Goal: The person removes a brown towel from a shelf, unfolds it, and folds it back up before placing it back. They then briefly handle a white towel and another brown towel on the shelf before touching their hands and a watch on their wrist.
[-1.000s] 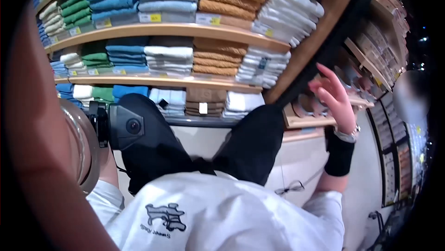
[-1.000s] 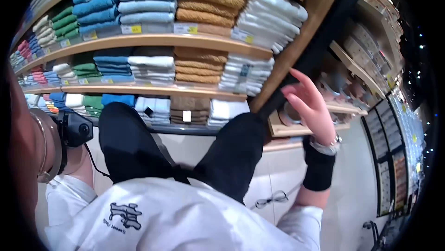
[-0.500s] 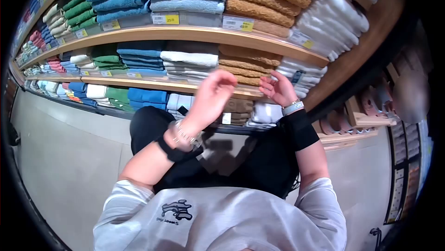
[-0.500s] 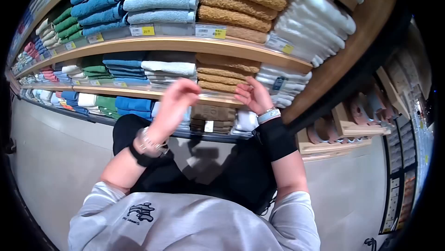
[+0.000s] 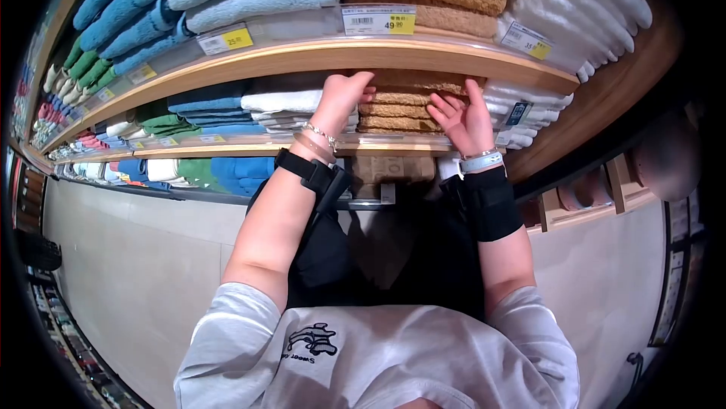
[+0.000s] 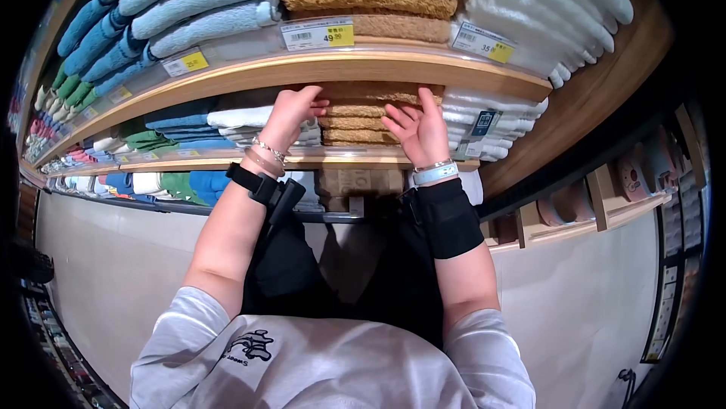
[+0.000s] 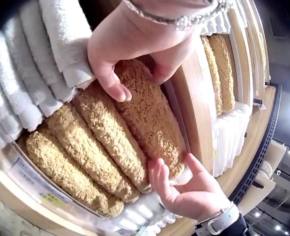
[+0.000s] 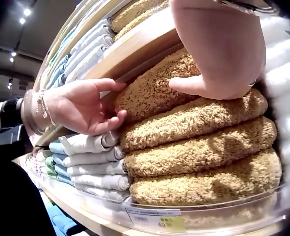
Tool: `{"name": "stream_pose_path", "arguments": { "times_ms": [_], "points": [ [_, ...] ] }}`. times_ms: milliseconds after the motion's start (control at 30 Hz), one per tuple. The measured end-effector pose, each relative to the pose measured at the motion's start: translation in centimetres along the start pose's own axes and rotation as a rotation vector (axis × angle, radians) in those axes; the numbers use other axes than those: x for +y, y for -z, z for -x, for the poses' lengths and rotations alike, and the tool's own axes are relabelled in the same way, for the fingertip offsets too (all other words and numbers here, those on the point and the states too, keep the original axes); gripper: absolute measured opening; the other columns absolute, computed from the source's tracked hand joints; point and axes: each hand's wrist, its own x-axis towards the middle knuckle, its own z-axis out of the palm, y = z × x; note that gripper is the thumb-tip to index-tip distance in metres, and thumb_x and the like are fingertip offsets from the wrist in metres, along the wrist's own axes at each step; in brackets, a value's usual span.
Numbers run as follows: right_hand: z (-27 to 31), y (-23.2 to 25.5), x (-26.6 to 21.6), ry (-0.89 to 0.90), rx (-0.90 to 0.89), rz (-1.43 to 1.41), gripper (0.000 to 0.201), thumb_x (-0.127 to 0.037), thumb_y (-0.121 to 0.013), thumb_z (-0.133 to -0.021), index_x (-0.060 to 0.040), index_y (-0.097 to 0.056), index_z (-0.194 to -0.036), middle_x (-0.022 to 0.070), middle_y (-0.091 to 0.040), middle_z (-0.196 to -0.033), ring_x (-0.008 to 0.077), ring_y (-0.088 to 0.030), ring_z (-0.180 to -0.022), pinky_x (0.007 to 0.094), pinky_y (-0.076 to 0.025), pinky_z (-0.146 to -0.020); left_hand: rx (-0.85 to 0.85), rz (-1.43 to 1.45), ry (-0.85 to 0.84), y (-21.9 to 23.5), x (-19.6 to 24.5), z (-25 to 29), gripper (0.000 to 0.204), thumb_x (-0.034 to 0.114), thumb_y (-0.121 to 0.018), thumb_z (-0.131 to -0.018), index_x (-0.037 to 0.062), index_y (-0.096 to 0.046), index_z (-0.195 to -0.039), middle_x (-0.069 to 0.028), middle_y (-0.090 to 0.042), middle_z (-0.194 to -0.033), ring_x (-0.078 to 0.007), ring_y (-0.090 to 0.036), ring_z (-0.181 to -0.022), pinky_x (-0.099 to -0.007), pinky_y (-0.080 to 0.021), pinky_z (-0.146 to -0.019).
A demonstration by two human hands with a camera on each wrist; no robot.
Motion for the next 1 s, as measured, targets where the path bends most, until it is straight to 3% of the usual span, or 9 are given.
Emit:
{"name": "stream_pose_path", "arguments": {
  "times_ms": [267, 400, 533, 567, 633, 800, 867, 933, 1000],
  "points": [
    [-1.7, -0.8, -0.5, -0.038, -0.008, -0.052, 0.036, -0.033, -0.046, -0.087, -0.0133, -0.044, -0.116, 0.0102, -0.046, -0.115, 0.0333, -0.045, -0.105, 0.0475, -0.043, -0.084, 0.017, 0.126, 0.089, -0.8, 0.3, -0.1, 0.030, 0.016, -0.054, -0.082, -0.0065, -0.054, -0.103, -0.0114, -0.055, -0.103, -0.0195, -0.056, -0.087, -0.0294, -0.050, -0.072],
    [-1.2, -0.6, -0.4, -0.012, -0.022, -0.101, 0.035, -0.031, -0.048, -0.085, -0.0125, -0.046, -0.115, 0.0075, -0.049, -0.114, 0.0302, -0.045, -0.107, 0.0480, -0.040, -0.087, 0.015, 0.200, 0.020, -0.7, -0.6, -0.6, 0.029, 0.018, -0.055, -0.083, -0.0020, -0.055, -0.103, -0.0077, -0.057, -0.101, -0.0160, -0.052, -0.093, -0.0353, -0.044, -0.080],
    [-0.1, 0.0, 0.3, 0.037, -0.128, -0.131, 0.040, -0.029, -0.051, -0.082, -0.0092, -0.045, -0.116, 0.0081, -0.050, -0.116, 0.0251, -0.046, -0.108, 0.0447, -0.039, -0.089, -0.110, 0.288, 0.029, 0.1, -0.6, 0.9, 0.029, 0.017, -0.056, -0.082, 0.0005, -0.054, -0.105, -0.0055, -0.058, -0.103, -0.0150, -0.053, -0.096, -0.0329, -0.041, -0.083],
    [0.5, 0.2, 0.5, 0.045, -0.134, -0.129, 0.040, -0.028, -0.052, -0.082, -0.0092, -0.045, -0.116, 0.0081, -0.050, -0.116, 0.0250, -0.046, -0.108, 0.0447, -0.038, -0.090, -0.096, 0.309, -0.023, 0.0, -0.7, 1.5, 0.028, 0.017, -0.058, -0.081, 0.0014, -0.053, -0.103, -0.0042, -0.058, -0.098, -0.0121, -0.052, -0.088, -0.0289, -0.041, -0.076],
    [1.9, 0.8, 0.9, 0.040, -0.110, -0.117, 0.042, -0.027, -0.053, -0.081, -0.0092, -0.044, -0.118, 0.0081, -0.050, -0.117, 0.0247, -0.046, -0.108, 0.0451, -0.034, -0.094, -0.065, 0.350, -0.127, -0.3, -1.2, 3.6, 0.027, 0.016, -0.062, -0.079, 0.0031, -0.052, -0.100, -0.0016, -0.057, -0.088, -0.0062, -0.052, -0.074, -0.0208, -0.041, -0.062],
    [10.6, 2.7, 1.3, -0.036, -0.149, 0.162, 0.040, -0.026, -0.051, -0.085, -0.0053, -0.044, -0.118, 0.0085, -0.050, -0.117, 0.0213, -0.049, -0.106, 0.0393, -0.040, -0.091, -0.125, 0.455, -0.110, 0.9, -1.2, 12.6, 0.036, 0.009, -0.059, -0.081, 0.0010, -0.044, -0.112, -0.0062, -0.054, -0.107, -0.0113, -0.052, -0.097, -0.0242, -0.042, -0.083],
    [15.8, 4.0, 1.0, -0.144, -0.134, 0.373, 0.037, -0.022, -0.053, -0.084, -0.0020, -0.046, -0.114, 0.0094, -0.054, -0.109, 0.0189, -0.054, -0.097, 0.0367, -0.045, -0.083, -0.152, 0.417, -0.046, 2.2, -1.8, 17.1, 0.044, 0.008, -0.060, -0.080, 0.0006, -0.041, -0.118, -0.0068, -0.052, -0.112, -0.0135, -0.049, -0.102, -0.0254, -0.038, -0.090],
    [20.3, 5.8, 0.5, -0.316, -0.236, 0.586, 0.029, -0.013, -0.057, -0.082, 0.0005, -0.052, -0.107, 0.0072, -0.059, -0.096, 0.0134, -0.057, -0.085, 0.0263, -0.048, -0.070, -0.191, 0.311, 0.115, 4.0, -3.9, 21.6, 0.046, 0.008, -0.061, -0.077, -0.0003, -0.042, -0.119, -0.0064, -0.046, -0.116, -0.0141, -0.045, -0.106, -0.0270, -0.036, -0.092],
    [23.3, 8.6, 0.7, -0.514, -0.347, 0.843, 0.027, -0.012, -0.059, -0.080, 0.0008, -0.054, -0.104, 0.0062, -0.060, -0.092, 0.0125, -0.057, -0.078, 0.0256, -0.049, -0.066, -0.275, 0.039, 0.194, 5.1, -5.4, 25.4, 0.045, 0.008, -0.063, -0.074, -0.0013, -0.046, -0.115, -0.0068, -0.039, -0.118, -0.0156, -0.040, -0.110, -0.0278, -0.035, -0.093]
  ]
}}
